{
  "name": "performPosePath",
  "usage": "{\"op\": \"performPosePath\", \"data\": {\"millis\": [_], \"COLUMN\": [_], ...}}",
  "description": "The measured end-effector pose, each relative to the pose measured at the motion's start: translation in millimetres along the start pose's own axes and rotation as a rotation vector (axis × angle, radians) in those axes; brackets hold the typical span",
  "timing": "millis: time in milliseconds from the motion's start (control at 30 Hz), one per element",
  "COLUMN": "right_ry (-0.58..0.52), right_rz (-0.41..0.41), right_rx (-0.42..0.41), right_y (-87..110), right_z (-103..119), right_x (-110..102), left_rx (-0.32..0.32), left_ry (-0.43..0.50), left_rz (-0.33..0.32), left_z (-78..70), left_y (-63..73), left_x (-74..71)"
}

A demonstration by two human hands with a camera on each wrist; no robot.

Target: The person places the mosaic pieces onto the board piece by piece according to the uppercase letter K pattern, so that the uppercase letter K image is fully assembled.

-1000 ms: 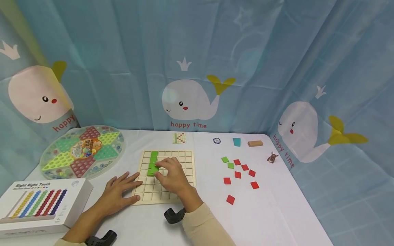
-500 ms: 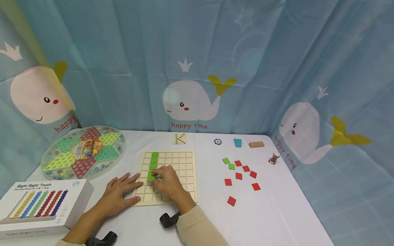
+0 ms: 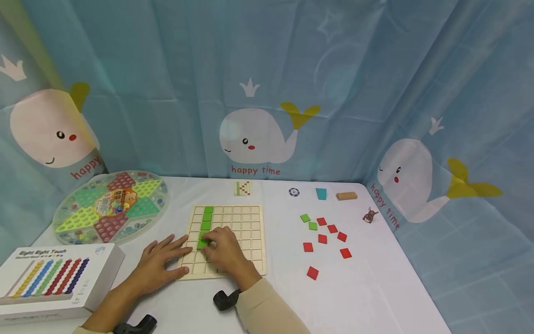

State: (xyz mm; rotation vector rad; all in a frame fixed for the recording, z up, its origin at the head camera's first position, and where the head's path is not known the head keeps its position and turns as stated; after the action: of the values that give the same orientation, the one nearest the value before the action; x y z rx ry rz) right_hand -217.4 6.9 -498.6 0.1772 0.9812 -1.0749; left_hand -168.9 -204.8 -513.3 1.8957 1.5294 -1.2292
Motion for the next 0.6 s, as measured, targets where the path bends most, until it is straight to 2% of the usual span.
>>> {"op": "performPosePath", "data": {"millis": [267,600], "right_ry": [0.046,0.044], "right_rz": [-0.013,-0.043], "right_rx": [-0.031,-0.088], "right_y": [2.0,3.5], "right_z": [-2.4,-3.8], "right_x": [2.8,4.5], "left_rx": [-0.001,0.001], "left_ry": [0.0,-0.004], "left_rz": [0.001,0.001], "left_z": [-0.5,0.9], "left_y": [0.4,0.0], "left_x": [0.2,0.7]}}
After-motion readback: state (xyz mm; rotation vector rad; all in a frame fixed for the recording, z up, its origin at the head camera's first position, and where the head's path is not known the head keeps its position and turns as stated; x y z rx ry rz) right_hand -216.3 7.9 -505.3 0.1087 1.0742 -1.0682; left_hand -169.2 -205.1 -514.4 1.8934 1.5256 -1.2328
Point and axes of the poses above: each hand's wrist, its own y-axis away from the middle knuckle, its own x-axis out of the palm, z = x × y, the point moved 1 cm from there along -y, towards the middle knuckle, and after that the axes turned 1 degree about -x, right-handed, at the moved point
